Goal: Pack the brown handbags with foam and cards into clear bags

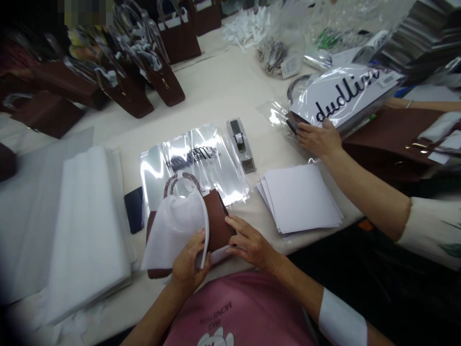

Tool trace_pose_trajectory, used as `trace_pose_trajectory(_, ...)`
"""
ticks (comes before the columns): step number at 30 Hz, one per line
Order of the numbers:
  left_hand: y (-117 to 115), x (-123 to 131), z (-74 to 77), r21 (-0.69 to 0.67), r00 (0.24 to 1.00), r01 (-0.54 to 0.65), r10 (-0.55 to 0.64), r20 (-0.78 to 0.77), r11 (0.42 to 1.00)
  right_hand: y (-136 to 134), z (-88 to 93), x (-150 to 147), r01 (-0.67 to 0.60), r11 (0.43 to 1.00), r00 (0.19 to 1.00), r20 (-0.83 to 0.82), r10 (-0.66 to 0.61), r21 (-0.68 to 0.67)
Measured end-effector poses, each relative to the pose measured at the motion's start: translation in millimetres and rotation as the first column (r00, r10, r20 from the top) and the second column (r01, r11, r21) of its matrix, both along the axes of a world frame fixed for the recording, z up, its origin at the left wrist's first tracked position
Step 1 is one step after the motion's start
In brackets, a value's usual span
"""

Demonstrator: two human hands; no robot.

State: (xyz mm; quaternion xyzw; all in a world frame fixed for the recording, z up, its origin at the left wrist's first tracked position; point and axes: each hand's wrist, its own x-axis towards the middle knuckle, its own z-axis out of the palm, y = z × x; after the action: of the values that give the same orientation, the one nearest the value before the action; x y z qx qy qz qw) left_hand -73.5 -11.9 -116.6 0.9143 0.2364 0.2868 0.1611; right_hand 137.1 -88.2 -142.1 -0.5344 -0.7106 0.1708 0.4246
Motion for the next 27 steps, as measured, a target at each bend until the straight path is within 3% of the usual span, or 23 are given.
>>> trace_pose_trajectory(8,2.7,-1.6,3.3,0.044,0.996,0.083,-0.082,-0.035,0.996,8.1,7.2,-16.9,-0.068,0.982,0.981,0.189,0.033,0.179)
trace_pose_trajectory(12,7.0,-2.0,8.4,0.052,0.994,0.1,-0.097,-0.057,0.994,19.0,12.3,-24.6,-0.067,0.982,0.987,0.154,0.04,0.175)
trace_pose_trajectory(15,9.0,4.8,25.8,0.022,0.995,0.079,-0.077,-0.063,0.997,25.4,16.2,-28.0,0.01,0.996,1.0,0.026,-0.013,0.084)
trace_pose_trajectory(20,-1.6,27.1,63.1,0.036,0.987,-0.068,0.073,-0.146,0.997,24.5,18.5,-32.3,0.061,0.998,0.995,-0.076,-0.061,0.005)
trace_pose_trajectory(23,-14.7,34.4,52.7,0.082,0.981,-0.123,0.133,-0.14,0.989,22.3,13.8,-36.1,0.104,0.994,0.988,-0.108,-0.108,-0.043)
trace_pose_trajectory(27,-26.6,30.9,9.5,0.125,0.984,-0.158,0.166,-0.061,0.98,26.1,8.0,-37.0,0.144,0.986,0.978,-0.137,-0.155,-0.086)
